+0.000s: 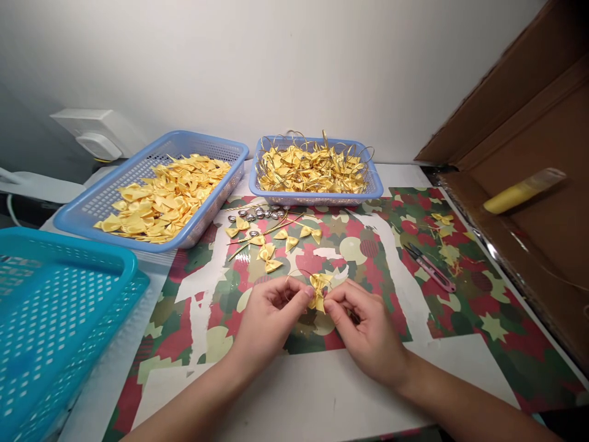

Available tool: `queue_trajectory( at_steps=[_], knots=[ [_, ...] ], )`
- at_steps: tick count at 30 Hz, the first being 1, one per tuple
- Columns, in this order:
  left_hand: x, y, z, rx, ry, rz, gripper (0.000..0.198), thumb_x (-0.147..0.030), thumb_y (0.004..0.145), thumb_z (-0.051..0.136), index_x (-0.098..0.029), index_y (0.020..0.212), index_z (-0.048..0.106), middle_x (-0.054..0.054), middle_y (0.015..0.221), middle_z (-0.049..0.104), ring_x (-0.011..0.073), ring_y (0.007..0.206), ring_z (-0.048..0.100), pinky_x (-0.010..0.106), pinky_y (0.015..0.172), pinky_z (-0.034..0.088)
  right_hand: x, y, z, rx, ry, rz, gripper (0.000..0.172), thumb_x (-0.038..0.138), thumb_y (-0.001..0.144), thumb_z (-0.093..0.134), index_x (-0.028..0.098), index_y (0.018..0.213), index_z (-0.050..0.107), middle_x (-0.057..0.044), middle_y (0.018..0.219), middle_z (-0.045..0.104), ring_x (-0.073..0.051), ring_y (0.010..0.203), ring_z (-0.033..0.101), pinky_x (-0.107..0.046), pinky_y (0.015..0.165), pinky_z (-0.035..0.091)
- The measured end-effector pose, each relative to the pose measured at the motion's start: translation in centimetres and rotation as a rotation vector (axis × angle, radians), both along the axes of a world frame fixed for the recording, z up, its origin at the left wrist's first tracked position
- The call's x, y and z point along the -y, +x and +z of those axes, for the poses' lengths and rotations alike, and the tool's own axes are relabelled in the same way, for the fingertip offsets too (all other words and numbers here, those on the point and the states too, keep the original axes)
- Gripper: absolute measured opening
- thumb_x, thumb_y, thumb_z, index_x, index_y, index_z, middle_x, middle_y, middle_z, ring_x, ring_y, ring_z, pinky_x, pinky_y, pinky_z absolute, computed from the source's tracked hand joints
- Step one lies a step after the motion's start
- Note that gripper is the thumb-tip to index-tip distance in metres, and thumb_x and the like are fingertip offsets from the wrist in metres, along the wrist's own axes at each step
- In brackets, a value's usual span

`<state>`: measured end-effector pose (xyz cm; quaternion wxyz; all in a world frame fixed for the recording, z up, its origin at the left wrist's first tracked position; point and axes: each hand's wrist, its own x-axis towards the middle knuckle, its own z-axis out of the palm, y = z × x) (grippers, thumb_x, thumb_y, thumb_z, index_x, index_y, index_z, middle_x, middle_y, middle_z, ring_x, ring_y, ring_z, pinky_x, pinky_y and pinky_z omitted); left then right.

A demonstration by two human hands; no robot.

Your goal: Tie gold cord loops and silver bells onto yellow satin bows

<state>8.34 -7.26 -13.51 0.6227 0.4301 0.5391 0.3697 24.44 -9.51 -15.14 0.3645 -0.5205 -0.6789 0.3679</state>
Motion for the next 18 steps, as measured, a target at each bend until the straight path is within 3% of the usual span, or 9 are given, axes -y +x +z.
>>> queue_trajectory(
  at_steps=[6, 10, 14, 18],
  knots=[
    [-0.1, -0.3, 0.0, -0.022, -0.048, -0.022, 0.021, -0.033, 0.072, 0.067, -0.015, 0.063, 0.063, -0.001, 0.058, 0.056, 0.0084, 0.054, 0.048, 0.018, 0.049, 0.040, 0.1, 0.0, -0.1, 0.013, 0.030, 0.008, 0.019, 0.017, 0.091, 0.046, 0.019, 0.074, 0.055, 0.000, 0.065, 0.052, -0.012, 0.062, 0.048, -0.024, 0.055, 0.036],
    [0.0, -0.3, -0.2, -0.054, 0.018, -0.041, 0.023, -0.033, 0.076, 0.065, -0.015, 0.063, 0.062, -0.002, 0.057, 0.055, 0.0072, 0.052, 0.046, 0.017, 0.047, 0.038, 0.2, 0.0, -0.1, 0.016, 0.024, 0.012, 0.019, 0.017, 0.091, 0.047, 0.018, 0.073, 0.055, 0.000, 0.065, 0.052, -0.012, 0.062, 0.048, -0.024, 0.055, 0.036],
    [0.4, -0.4, -0.6, -0.171, 0.189, -0.065, 0.023, -0.030, 0.082, 0.060, -0.015, 0.064, 0.062, -0.003, 0.054, 0.056, 0.0068, 0.049, 0.046, 0.016, 0.044, 0.037, 0.2, 0.0, 0.0, -0.006, -0.027, 0.010, 0.020, 0.019, 0.091, 0.047, 0.018, 0.073, 0.055, 0.001, 0.063, 0.050, -0.012, 0.059, 0.046, -0.023, 0.054, 0.035],
    [0.9, -0.4, -0.9, -0.341, 0.467, -0.069, 0.020, -0.020, 0.083, 0.058, -0.016, 0.063, 0.060, -0.003, 0.056, 0.058, 0.0071, 0.053, 0.050, 0.017, 0.050, 0.040, 0.2, 0.0, 0.0, -0.047, -0.094, -0.002, 0.021, 0.022, 0.092, 0.047, 0.019, 0.072, 0.054, 0.002, 0.063, 0.049, -0.011, 0.057, 0.045, -0.023, 0.053, 0.035]
  ],
)
